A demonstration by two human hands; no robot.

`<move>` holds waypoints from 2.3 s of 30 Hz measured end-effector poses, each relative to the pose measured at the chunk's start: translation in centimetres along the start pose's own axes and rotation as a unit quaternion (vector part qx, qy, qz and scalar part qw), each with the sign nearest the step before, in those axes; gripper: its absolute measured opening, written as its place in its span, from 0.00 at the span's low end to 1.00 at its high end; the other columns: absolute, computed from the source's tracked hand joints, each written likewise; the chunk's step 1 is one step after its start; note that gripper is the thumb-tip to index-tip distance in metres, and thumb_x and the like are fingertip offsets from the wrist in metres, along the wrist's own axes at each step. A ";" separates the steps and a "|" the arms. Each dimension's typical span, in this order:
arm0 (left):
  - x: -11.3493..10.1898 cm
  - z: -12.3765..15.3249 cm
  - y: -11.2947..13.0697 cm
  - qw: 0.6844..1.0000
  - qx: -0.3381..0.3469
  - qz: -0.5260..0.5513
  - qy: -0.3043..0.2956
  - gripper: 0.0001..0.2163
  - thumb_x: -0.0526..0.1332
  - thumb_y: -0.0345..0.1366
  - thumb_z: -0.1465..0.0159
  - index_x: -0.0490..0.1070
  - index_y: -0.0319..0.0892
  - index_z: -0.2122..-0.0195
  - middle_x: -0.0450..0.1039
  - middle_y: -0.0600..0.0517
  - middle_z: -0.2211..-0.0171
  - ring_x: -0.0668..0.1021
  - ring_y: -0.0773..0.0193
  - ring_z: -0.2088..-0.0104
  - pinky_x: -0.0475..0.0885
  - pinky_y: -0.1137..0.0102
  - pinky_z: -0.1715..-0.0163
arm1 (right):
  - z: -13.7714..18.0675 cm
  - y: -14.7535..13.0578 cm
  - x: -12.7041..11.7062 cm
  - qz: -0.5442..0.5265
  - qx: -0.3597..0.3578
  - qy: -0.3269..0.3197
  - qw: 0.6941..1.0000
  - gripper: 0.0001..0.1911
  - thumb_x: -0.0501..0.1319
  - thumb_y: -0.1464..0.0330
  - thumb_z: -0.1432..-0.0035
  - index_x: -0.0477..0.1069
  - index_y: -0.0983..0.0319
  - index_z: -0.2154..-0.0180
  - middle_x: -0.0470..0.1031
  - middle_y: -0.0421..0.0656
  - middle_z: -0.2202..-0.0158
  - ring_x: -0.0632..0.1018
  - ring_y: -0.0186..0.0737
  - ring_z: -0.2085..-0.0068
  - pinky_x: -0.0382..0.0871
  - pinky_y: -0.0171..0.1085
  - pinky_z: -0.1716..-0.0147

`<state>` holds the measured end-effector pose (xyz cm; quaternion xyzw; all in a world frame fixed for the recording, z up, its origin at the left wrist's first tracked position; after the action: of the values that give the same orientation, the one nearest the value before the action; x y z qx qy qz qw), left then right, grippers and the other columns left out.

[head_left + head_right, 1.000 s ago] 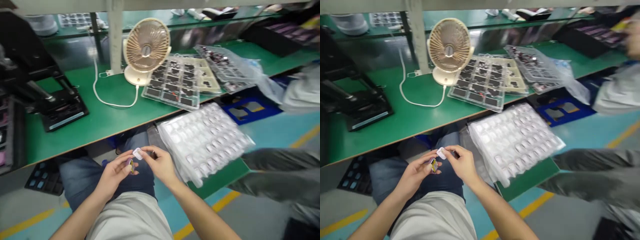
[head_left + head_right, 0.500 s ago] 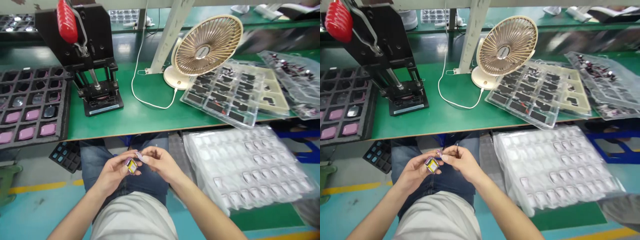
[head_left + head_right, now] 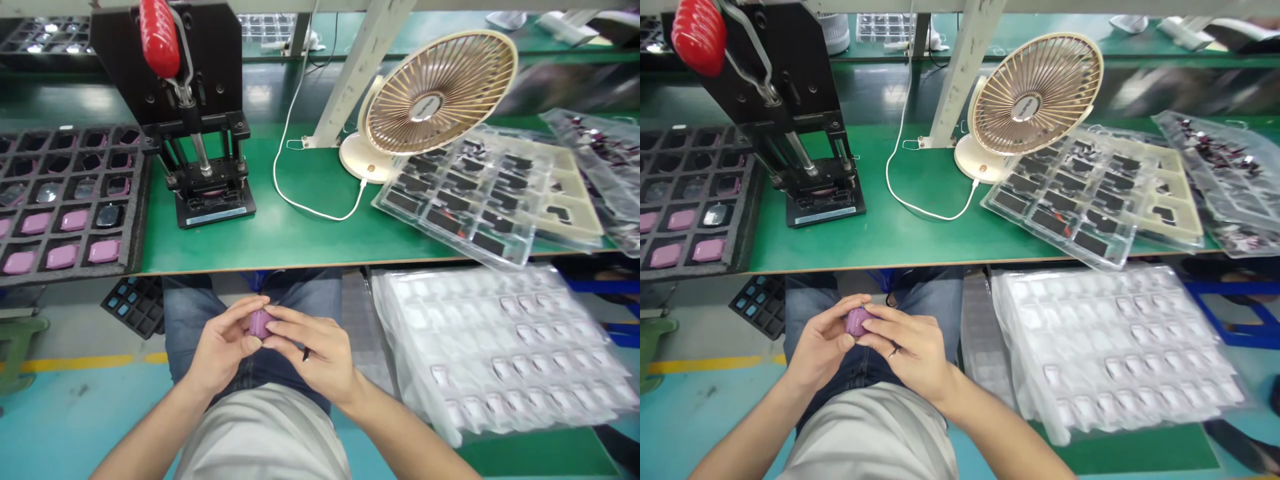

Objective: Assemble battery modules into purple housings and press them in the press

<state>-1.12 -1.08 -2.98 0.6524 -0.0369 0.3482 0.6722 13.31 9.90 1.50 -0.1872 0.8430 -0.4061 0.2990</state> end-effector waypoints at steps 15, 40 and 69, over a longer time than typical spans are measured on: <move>0.4 -0.1 -0.1 0.999 0.028 0.009 0.017 0.20 0.80 0.37 0.41 0.85 0.51 0.46 0.80 0.42 0.39 0.82 0.45 0.40 0.76 0.53 0.37 | 1.8 0.1 1.1 0.120 -0.076 -0.032 0.989 0.16 0.65 0.72 0.27 0.77 0.62 0.40 0.81 0.56 0.40 0.87 0.43 0.47 0.83 0.35 0.59; -0.3 0.6 0.1 0.989 0.060 -0.024 0.131 0.10 0.76 0.41 0.36 0.87 0.46 0.55 0.88 0.45 0.59 0.88 0.55 0.57 0.83 0.65 0.52 | -1.0 0.8 2.3 0.026 0.050 -0.183 0.981 0.09 0.57 0.65 0.25 0.68 0.60 0.62 0.69 0.40 0.69 0.69 0.35 0.70 0.55 0.37 0.70; -0.2 -0.5 5.1 0.775 0.380 -0.506 -0.003 0.13 0.66 0.27 0.29 0.80 0.46 0.46 0.85 0.46 0.57 0.87 0.57 0.59 0.84 0.65 0.57 | -1.4 3.3 4.9 -0.548 0.584 -0.312 0.512 0.17 0.62 0.54 0.38 0.65 0.61 0.67 0.55 0.27 0.83 0.45 0.25 0.84 0.38 0.30 0.84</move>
<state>-4.13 -1.21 1.20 0.7803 0.4319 -0.0577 0.4487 8.46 9.98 -2.15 -0.5094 -0.0017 -0.8054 0.3029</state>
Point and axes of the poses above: each hand's wrist, its own z-axis away from the middle knuckle, its own x-axis out of the palm, y = z × x, the point moved 4 cm from there along -z, towards the middle knuckle
